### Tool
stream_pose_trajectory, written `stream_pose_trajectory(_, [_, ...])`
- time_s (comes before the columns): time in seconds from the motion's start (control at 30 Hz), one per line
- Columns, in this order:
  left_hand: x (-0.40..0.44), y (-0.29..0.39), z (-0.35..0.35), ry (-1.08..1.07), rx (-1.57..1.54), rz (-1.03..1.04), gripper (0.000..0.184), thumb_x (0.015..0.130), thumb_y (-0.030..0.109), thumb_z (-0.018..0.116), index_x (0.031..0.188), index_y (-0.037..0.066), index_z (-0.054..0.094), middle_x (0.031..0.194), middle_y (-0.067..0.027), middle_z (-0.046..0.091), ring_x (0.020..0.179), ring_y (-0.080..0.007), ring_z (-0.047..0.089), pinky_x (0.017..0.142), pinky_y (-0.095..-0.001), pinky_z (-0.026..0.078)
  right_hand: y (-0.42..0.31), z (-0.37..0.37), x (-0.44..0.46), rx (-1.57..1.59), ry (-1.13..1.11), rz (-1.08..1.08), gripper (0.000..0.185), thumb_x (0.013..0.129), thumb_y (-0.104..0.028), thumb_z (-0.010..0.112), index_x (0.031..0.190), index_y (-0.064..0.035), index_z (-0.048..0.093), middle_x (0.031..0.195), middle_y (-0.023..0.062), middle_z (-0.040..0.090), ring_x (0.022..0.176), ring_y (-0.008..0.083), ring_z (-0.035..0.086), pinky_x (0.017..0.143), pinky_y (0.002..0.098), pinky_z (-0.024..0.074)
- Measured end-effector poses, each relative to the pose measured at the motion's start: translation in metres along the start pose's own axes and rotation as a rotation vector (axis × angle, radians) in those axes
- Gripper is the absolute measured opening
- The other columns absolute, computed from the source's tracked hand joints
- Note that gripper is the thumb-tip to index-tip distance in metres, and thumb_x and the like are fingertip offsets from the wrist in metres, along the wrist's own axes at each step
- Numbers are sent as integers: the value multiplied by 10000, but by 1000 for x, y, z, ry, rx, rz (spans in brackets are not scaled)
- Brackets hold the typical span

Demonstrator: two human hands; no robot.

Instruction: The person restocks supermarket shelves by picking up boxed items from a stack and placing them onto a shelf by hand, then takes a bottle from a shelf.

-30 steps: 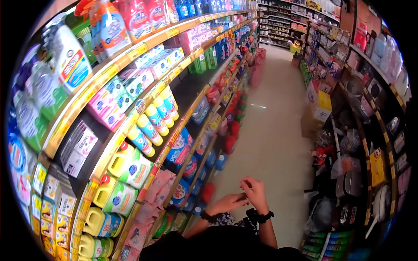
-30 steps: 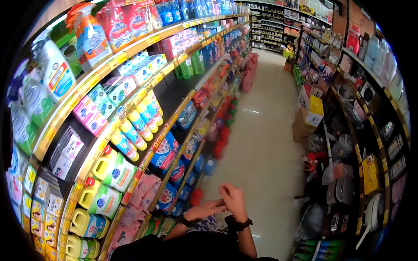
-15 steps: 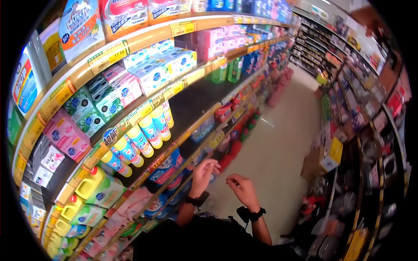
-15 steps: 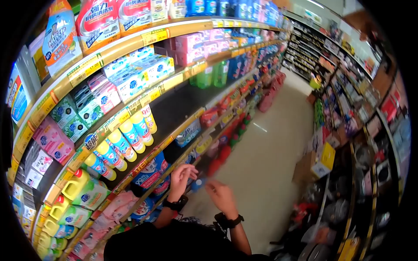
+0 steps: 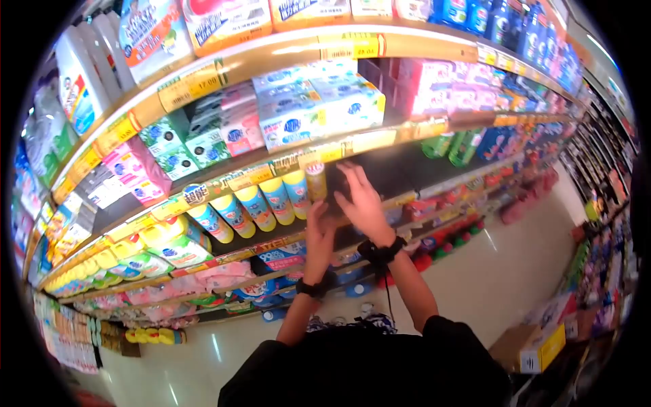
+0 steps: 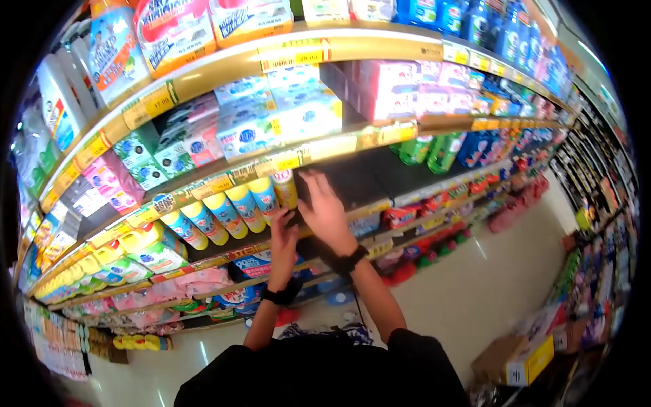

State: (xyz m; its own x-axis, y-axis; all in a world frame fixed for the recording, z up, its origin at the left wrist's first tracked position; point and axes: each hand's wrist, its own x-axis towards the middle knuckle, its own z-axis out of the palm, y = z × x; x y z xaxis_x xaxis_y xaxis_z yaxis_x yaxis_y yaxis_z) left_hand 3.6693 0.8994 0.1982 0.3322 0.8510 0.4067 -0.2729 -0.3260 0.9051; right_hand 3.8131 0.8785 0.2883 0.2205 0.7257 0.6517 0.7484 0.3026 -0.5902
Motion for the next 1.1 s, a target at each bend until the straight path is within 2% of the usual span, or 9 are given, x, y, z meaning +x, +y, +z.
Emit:
stream_pose_trajectory(0.07, [9,-8,10,41,123,43,668,1023,14,583,1611,31,268,1663,-174,333,1446,-269,452,1145,-386,426,30,22,32,-41,-22,-64,473,907,-169,726,1326,-28,561,1324,223,570,1152,455,591,918,503,519])
stream_pose_trajectory(0.17, [26,-6,29,115,239,131,736,1018,1,575,1650,29,198,1686,-198,275,1482,-299,416,1173,-397,408,46,36,72,-107,-252,-123,314,927,-196,703,1193,-29,689,1080,198,716,1021,427,663,856,507,535])
stream_pose_trajectory(0.2, [30,1,35,106,203,42,777,1032,1,530,1680,62,107,1714,-159,239,1583,-297,263,1257,-412,275,50,42,76,-29,-216,-135,291,934,-208,707,1161,-26,705,1065,189,727,991,416,675,847,499,538])
stream_pose_trajectory(0.37, [50,-22,52,248,340,77,778,1021,-2,541,1673,39,119,1701,-192,252,1571,-291,278,1244,-396,299,77,70,79,429,-180,-119,344,927,-191,765,1201,6,699,1161,163,735,1070,329,689,936,417,518])
stream_pose_trajectory(0.5, [62,-31,62,295,271,54,793,1008,0,564,1671,33,129,1687,-192,275,1552,-289,311,1231,-394,321,86,88,84,494,-187,-6,293,919,-144,763,1162,8,704,1086,136,751,933,259,712,844,386,546])
stream_pose_trajectory(0.73, [47,-9,81,445,446,72,623,983,65,629,1550,-9,381,1498,-234,535,1390,-373,529,1119,-426,444,77,23,42,643,-1,-101,485,835,-106,822,1270,-28,622,1131,133,723,1006,234,700,877,373,550])
stream_pose_trajectory(0.77, [42,-9,82,417,536,77,616,966,58,633,1535,-6,405,1492,-233,540,1383,-389,529,1118,-431,446,79,8,23,762,-195,56,556,829,-102,820,1328,-44,583,1190,130,708,1120,232,672,953,375,533])
stream_pose_trajectory(0.87, [25,-14,87,348,818,195,605,903,19,629,1492,11,489,1507,-233,530,1381,-447,504,1138,-451,432,79,-13,-16,610,-265,-94,448,821,-41,782,1249,-41,650,1242,157,698,1187,348,654,1045,429,504])
stream_pose_trajectory(1.1, [-37,-18,91,378,460,146,478,1025,54,498,1497,-22,500,1603,-174,476,1468,-323,470,1199,-379,369,68,-23,-72,328,-260,-395,210,805,-28,764,1015,-39,753,1287,138,705,1225,356,638,1063,471,496])
